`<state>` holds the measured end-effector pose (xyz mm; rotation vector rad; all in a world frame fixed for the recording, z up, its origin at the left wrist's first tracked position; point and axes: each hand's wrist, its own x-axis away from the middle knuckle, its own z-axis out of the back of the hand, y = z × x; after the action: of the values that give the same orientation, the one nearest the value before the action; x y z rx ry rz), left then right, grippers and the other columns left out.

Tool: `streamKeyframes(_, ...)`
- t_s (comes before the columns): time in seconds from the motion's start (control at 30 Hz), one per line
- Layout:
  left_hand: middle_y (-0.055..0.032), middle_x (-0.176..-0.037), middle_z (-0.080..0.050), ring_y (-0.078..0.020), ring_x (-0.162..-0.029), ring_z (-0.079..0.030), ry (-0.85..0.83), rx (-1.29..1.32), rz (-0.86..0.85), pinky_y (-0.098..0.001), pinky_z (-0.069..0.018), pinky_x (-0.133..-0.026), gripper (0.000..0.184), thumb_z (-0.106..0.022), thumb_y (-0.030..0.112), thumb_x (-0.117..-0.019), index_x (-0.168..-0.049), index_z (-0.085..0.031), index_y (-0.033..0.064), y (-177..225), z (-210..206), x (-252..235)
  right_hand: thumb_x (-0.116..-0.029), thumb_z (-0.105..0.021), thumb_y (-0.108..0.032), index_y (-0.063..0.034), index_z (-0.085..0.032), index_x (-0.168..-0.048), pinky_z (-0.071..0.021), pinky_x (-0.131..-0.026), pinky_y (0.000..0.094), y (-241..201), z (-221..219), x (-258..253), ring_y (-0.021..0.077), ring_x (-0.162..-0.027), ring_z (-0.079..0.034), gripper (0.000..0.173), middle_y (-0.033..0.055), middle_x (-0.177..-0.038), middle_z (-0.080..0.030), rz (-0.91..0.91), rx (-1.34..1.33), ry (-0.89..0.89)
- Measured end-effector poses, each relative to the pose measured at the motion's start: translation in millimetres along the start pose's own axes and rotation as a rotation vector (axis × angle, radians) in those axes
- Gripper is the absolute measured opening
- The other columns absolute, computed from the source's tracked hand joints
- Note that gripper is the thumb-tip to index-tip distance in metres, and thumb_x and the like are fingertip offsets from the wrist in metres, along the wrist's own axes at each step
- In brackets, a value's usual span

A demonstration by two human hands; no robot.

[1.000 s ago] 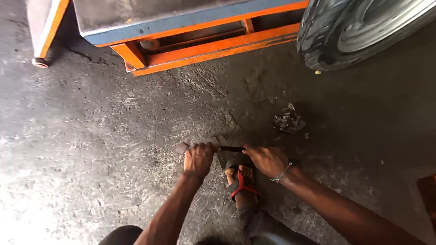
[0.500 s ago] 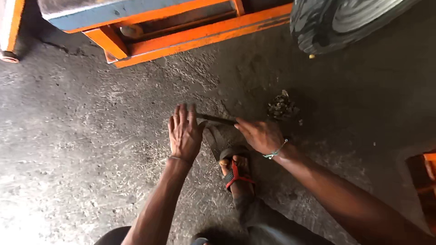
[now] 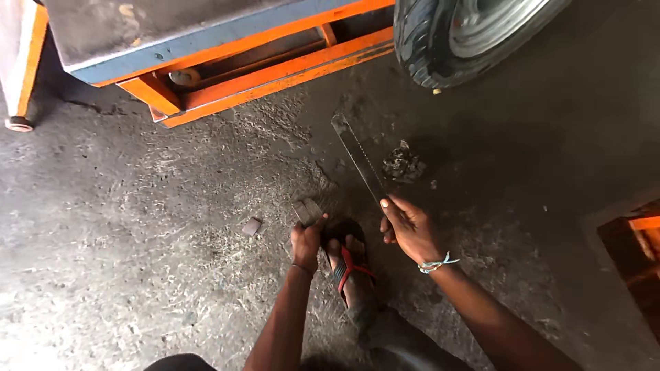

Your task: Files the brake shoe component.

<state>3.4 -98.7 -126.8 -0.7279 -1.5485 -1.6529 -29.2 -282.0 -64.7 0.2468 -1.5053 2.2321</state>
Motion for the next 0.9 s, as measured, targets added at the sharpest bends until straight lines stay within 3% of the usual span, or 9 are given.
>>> streamKeyframes(0.1,-0.0115,-0.092,-0.070,-0.0176,-0.080,-0.067,-0.022,0.055,-0.067,-0.0365,-0.0557,-0.075,0.027,-0.071,0.018,-0.0969,-0.113,-0.063,-0.0014,5,2,-8,-0.1087,-0.050,-0.017,0.0007,-0.065,-0.124,-0.0522,-0.051,0.0177,1,6,3,0.0020,-0.054,-0.059,0.028,-0.0019,-0.068,-0.062,0.045,-0.025,0.031)
streamKeyframes(0.23,-0.0113,-0.092,-0.069,-0.0177,-0.079,-0.068,-0.081,0.127,-0.142,-0.0375,-0.0582,-0.075,0.030,-0.067,0.022,-0.1000,-0.119,-0.061,0.0000,20,7,-18,-0.1068,-0.050,-0.013,-0.0014,-0.068,-0.113,-0.0562,-0.078,0.0185,-3,15,-3,0.0001,-0.082,-0.067,0.022,-0.0033,-0.089,-0.073,0.223,0.000,0.005)
streamKeyframes(0.3,-0.0116,-0.098,-0.069,-0.0184,-0.085,-0.069,-0.130,0.176,-0.188,-0.0392,-0.0589,-0.080,0.034,-0.059,0.029,-0.1044,-0.123,-0.059,0.0006,29,11,-12,-0.1059,-0.050,-0.011,-0.0025,-0.068,-0.112,-0.0573,-0.084,0.0203,-20,17,-11,0.0014,-0.090,-0.069,0.021,-0.0020,-0.098,-0.074,0.284,0.014,-0.012)
streamKeyframes(0.37,-0.0102,-0.107,-0.067,-0.0180,-0.095,-0.067,-0.197,0.264,-0.223,-0.0405,-0.0562,-0.088,0.045,-0.039,0.039,-0.1102,-0.129,-0.057,0.0023,35,17,-1,-0.1053,-0.050,-0.008,-0.0006,-0.065,-0.116,-0.0590,-0.075,0.0194,-41,14,-18,0.0022,-0.082,-0.069,0.020,-0.0002,-0.102,-0.073,0.329,-0.027,-0.028)
streamKeyframes(0.47,-0.0093,-0.109,-0.070,-0.0198,-0.092,-0.070,-0.213,0.452,-0.147,-0.0394,-0.0597,-0.080,0.065,-0.020,0.058,-0.1083,-0.136,-0.055,0.0112,46,20,19,-0.1047,-0.047,-0.005,0.0006,-0.057,-0.130,-0.0572,-0.062,0.0178,-69,6,-27,0.0028,-0.070,-0.065,0.028,-0.0008,-0.097,-0.071,0.345,-0.101,-0.096)
streamKeyframes(0.57,-0.0120,-0.109,-0.070,-0.0232,-0.091,-0.070,-0.146,0.579,0.008,-0.0414,-0.0595,-0.077,0.067,-0.021,0.062,-0.1069,-0.136,-0.055,0.0116,45,13,23,-0.1000,-0.047,-0.002,-0.0018,-0.054,-0.133,-0.0571,-0.057,0.0194,-80,-6,-30,0.0038,-0.064,-0.064,0.033,-0.0015,-0.089,-0.067,0.272,-0.071,-0.165)
streamKeyframes(0.73,-0.0090,-0.088,-0.068,-0.0185,-0.075,-0.067,-0.075,0.673,0.215,-0.0356,-0.0560,-0.065,0.054,-0.024,0.047,-0.1113,-0.114,-0.061,0.0064,22,-5,11,-0.0979,-0.052,-0.001,-0.0025,-0.056,-0.118,-0.0575,-0.058,0.0278,-64,-22,-38,0.0114,-0.063,-0.067,0.020,0.0055,-0.087,-0.071,0.004,0.064,-0.252)
streamKeyframes(0.8,-0.0079,-0.086,-0.067,-0.0179,-0.074,-0.066,-0.082,0.674,0.236,-0.0350,-0.0560,-0.065,0.052,-0.022,0.044,-0.1120,-0.112,-0.060,0.0072,21,-5,10,-0.0980,-0.053,0.001,-0.0026,-0.052,-0.124,-0.0552,-0.057,0.0264,-60,-22,-39,0.0103,-0.062,-0.066,0.026,0.0052,-0.084,-0.070,-0.084,0.119,-0.282)
streamKeyframes(0.9,-0.0102,-0.088,-0.066,-0.0215,-0.077,-0.065,-0.118,0.670,0.290,-0.0396,-0.0555,-0.067,0.053,-0.024,0.046,-0.1114,-0.113,-0.059,0.0068,24,-5,4,-0.0990,-0.054,-0.003,-0.0055,-0.049,-0.143,-0.0527,-0.053,0.0291,-54,-21,-46,0.0128,-0.056,-0.062,0.045,0.0074,-0.077,-0.067,-0.145,0.248,-0.332)
